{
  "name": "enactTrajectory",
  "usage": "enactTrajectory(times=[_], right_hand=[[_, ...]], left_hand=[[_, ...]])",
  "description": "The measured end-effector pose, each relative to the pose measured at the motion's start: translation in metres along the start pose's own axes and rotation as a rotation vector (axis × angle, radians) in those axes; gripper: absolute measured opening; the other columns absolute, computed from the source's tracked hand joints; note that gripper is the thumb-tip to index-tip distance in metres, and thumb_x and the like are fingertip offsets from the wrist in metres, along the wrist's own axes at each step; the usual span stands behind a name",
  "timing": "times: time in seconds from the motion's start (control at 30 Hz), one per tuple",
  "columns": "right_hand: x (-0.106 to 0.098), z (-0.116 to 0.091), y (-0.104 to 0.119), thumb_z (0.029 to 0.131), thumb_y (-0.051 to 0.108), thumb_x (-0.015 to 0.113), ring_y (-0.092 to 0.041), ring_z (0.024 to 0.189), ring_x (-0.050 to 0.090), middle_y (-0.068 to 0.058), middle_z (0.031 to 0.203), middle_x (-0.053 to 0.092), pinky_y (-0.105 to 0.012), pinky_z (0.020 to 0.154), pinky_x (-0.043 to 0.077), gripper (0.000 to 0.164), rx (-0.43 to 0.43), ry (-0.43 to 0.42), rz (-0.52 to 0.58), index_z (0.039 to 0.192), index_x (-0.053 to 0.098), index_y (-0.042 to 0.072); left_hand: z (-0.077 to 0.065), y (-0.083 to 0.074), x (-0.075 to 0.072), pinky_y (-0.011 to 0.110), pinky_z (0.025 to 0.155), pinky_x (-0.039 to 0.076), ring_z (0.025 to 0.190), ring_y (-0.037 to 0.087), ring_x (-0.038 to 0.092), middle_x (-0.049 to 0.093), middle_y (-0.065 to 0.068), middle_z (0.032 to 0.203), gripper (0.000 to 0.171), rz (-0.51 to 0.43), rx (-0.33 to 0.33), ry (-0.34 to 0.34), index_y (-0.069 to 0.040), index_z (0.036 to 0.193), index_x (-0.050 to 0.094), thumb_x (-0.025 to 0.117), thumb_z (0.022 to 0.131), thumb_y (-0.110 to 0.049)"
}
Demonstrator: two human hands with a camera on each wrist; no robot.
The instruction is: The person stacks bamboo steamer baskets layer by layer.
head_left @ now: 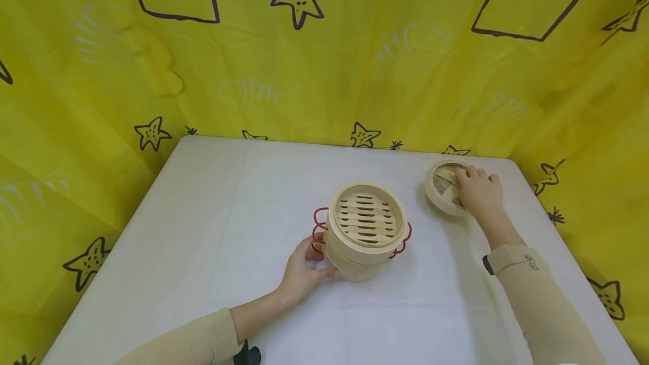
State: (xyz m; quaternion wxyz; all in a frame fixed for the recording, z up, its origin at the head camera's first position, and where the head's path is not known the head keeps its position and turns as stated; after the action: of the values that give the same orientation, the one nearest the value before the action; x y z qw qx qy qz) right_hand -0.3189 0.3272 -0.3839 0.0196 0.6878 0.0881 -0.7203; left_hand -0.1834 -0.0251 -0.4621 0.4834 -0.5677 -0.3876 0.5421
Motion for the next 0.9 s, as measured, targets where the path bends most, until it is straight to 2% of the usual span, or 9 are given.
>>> enactTrajectory(times=[0.1, 0.23, 0.27, 0.37, 0.47, 0.67, 0.9], right_hand=[[-0.01, 0.001, 0.007, 0.09, 0.011, 0.051, -0.041, 0.101, 0.038, -0.023, 0.111, 0.041, -0.055, 0.078, 0.031, 0.031, -0.015, -0.042, 0.004, 0.119, 0.04, 0.003], [-0.026, 0.0, 0.019, 0.095, 0.011, 0.039, -0.039, 0.097, 0.042, -0.021, 0.106, 0.045, -0.053, 0.075, 0.032, 0.019, -0.044, -0.138, 0.011, 0.112, 0.044, 0.003], [-0.03, -0.001, 0.022, 0.095, 0.011, 0.039, -0.039, 0.097, 0.043, -0.021, 0.105, 0.046, -0.053, 0.075, 0.033, 0.018, -0.051, -0.156, 0.012, 0.11, 0.044, 0.003], [-0.04, -0.003, 0.031, 0.095, 0.011, 0.04, -0.039, 0.099, 0.044, -0.021, 0.106, 0.047, -0.053, 0.075, 0.033, 0.016, -0.07, -0.184, 0.014, 0.108, 0.045, 0.003], [-0.048, -0.003, 0.039, 0.095, 0.012, 0.041, -0.039, 0.101, 0.044, -0.02, 0.108, 0.048, -0.052, 0.075, 0.033, 0.016, -0.085, -0.197, 0.009, 0.109, 0.046, 0.004], [-0.065, -0.006, 0.053, 0.094, 0.013, 0.043, -0.037, 0.098, 0.047, -0.018, 0.104, 0.05, -0.05, 0.074, 0.035, 0.016, -0.129, -0.272, -0.001, 0.107, 0.047, 0.005], [-0.079, -0.007, 0.066, 0.094, 0.014, 0.045, -0.039, 0.1, 0.045, -0.018, 0.107, 0.049, -0.052, 0.077, 0.035, 0.023, -0.154, -0.264, -0.005, 0.114, 0.047, 0.005]], left_hand=[[0.0, -0.002, 0.0, 0.034, 0.076, 0.048, 0.086, 0.026, 0.055, 0.055, 0.008, 0.102, 0.071, -0.006, 0.003, 0.0, -0.008, 0.123, 0.05, 0.083, 0.059, -0.008], [-0.005, -0.021, -0.003, 0.042, 0.077, 0.047, 0.087, 0.033, 0.054, 0.055, 0.013, 0.103, 0.069, -0.022, -0.01, 0.008, -0.002, 0.122, 0.049, 0.081, 0.061, -0.001], [-0.005, -0.021, -0.003, 0.043, 0.077, 0.047, 0.087, 0.034, 0.054, 0.055, 0.014, 0.102, 0.068, -0.022, -0.011, 0.008, -0.001, 0.122, 0.049, 0.08, 0.061, 0.001], [-0.004, -0.016, -0.002, 0.039, 0.076, 0.048, 0.087, 0.032, 0.054, 0.055, 0.012, 0.102, 0.068, -0.003, -0.012, 0.009, -0.003, 0.121, 0.05, 0.081, 0.061, -0.002], [0.0, -0.001, 0.0, 0.032, 0.076, 0.048, 0.087, 0.026, 0.055, 0.055, 0.006, 0.103, 0.07, 0.01, -0.008, 0.005, -0.008, 0.122, 0.05, 0.083, 0.06, -0.008], [0.0, -0.002, 0.0, 0.03, 0.076, 0.048, 0.086, 0.024, 0.055, 0.055, 0.004, 0.102, 0.071, 0.005, 0.002, 0.002, -0.01, 0.122, 0.051, 0.083, 0.06, -0.01], [0.0, -0.001, 0.0, 0.029, 0.075, 0.047, 0.086, 0.023, 0.055, 0.055, 0.004, 0.102, 0.07, 0.01, 0.002, 0.005, -0.01, 0.122, 0.051, 0.083, 0.06, -0.01]])
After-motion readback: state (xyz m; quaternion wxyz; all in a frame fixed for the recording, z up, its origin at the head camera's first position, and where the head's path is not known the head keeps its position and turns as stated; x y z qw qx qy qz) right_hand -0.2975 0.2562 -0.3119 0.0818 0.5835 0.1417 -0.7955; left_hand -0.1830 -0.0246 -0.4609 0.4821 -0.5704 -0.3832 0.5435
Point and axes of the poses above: each hand's wrist, its own z-axis towards the middle knuckle, its own x-axis out of the palm, y = z × x, the point moved 8 cm from there along z, towards the middle knuckle
